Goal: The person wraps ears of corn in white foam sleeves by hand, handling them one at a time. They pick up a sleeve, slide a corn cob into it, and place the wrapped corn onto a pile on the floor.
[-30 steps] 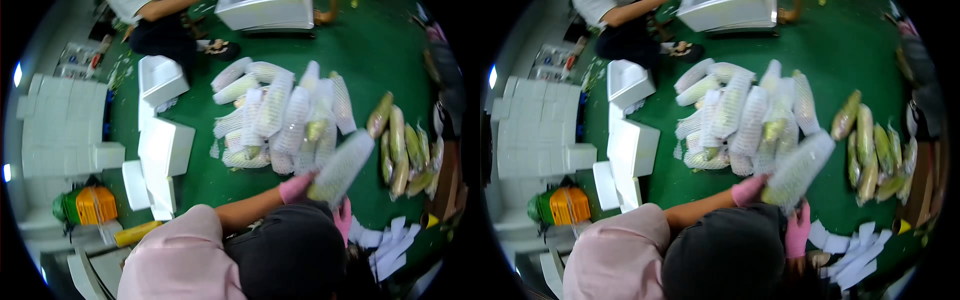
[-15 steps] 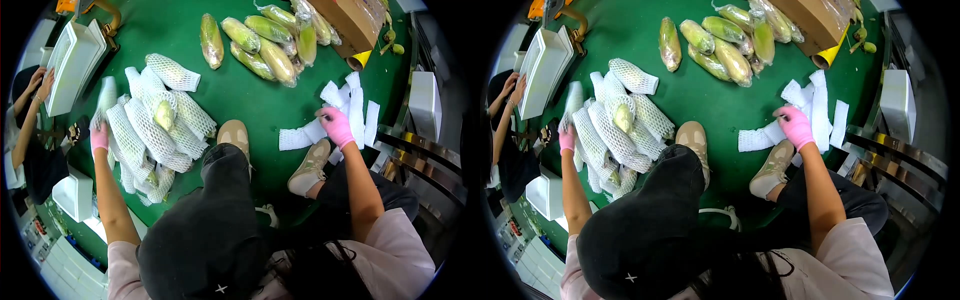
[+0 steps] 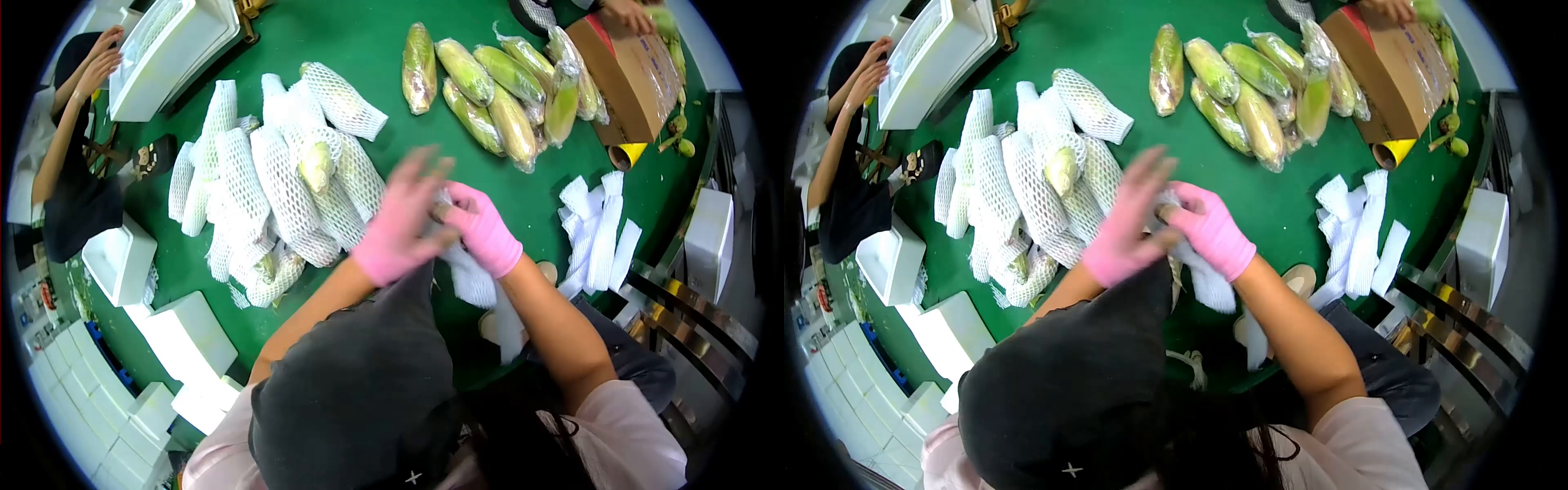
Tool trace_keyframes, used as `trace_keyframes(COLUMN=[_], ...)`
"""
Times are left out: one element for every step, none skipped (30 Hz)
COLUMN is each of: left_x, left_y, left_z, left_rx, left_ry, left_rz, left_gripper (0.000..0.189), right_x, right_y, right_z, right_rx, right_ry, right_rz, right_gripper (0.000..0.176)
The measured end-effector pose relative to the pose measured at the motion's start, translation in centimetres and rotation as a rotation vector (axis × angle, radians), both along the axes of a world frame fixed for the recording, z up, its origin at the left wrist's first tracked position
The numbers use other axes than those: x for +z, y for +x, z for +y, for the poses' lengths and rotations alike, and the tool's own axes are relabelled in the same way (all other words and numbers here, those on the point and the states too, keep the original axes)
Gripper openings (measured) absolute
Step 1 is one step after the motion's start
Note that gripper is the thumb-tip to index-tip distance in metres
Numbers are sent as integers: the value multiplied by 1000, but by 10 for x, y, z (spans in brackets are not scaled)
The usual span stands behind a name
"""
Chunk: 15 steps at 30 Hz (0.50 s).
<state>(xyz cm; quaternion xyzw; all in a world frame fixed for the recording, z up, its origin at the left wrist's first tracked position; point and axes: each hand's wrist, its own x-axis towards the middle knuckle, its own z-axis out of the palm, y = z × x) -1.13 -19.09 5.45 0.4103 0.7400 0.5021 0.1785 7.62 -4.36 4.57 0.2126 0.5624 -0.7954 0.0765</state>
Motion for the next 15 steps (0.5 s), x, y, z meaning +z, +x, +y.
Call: trace_keyframes(left_x=[-8, -20, -32, -39, -46, -61, -73, -76, -84, -94, -90, -82, -80, -81, -84], left_y=[3, -7, -15, -15, -11, -4, 4, 8, 12, 15, 15, 15, 10, 5, -2], left_z=[15, 24, 30, 37, 45, 49, 51, 50, 50, 51, 54, 55, 54, 52, 50], left_rx=[-19, 14, 46, 45, 94, 148, 198, 314, 390, 465, 541, 604, 559, 540, 518], left_ry=[66, 146, 225, 370, 401, 394, 386, 298, 236, 175, 116, 95, 177, 169, 163], left_rz=[-19, -49, -80, -359, -477, -527, -582, -625, -650, -674, -699, -620, -411, -573, -732], left_gripper=[73, 66, 65, 70, 70, 71, 72, 67, 63, 59, 54, 33, 26, 24, 21], right_x=[9, -4, 26, 19, 4, -21, -43, -51, -60, -71, -67, -57, -56, -48, -38], right_y=[-8, -13, -21, -20, -19, -22, -26, -32, -36, -41, -46, -50, -53, -54, -55], right_z=[-1, 0, 6, 10, 13, 15, 17, 8, 11, 16, 18, 14, 16, 19, 22], right_rx=[-91, -214, -268, -212, -154, -155, -160, -332, -336, -338, -335, -451, -474, -552, -625], right_ry=[-268, -579, -847, -792, -738, -475, -212, 41, 176, 313, 452, 134, 136, -35, -208], right_rz=[-24, -124, -226, -145, -61, -77, -92, -232, -109, 13, 135, 139, 167, 112, 58], right_gripper=[38, 39, 33, 31, 30, 26, 23, 14, 12, 10, 9, 12, 13, 13, 14])
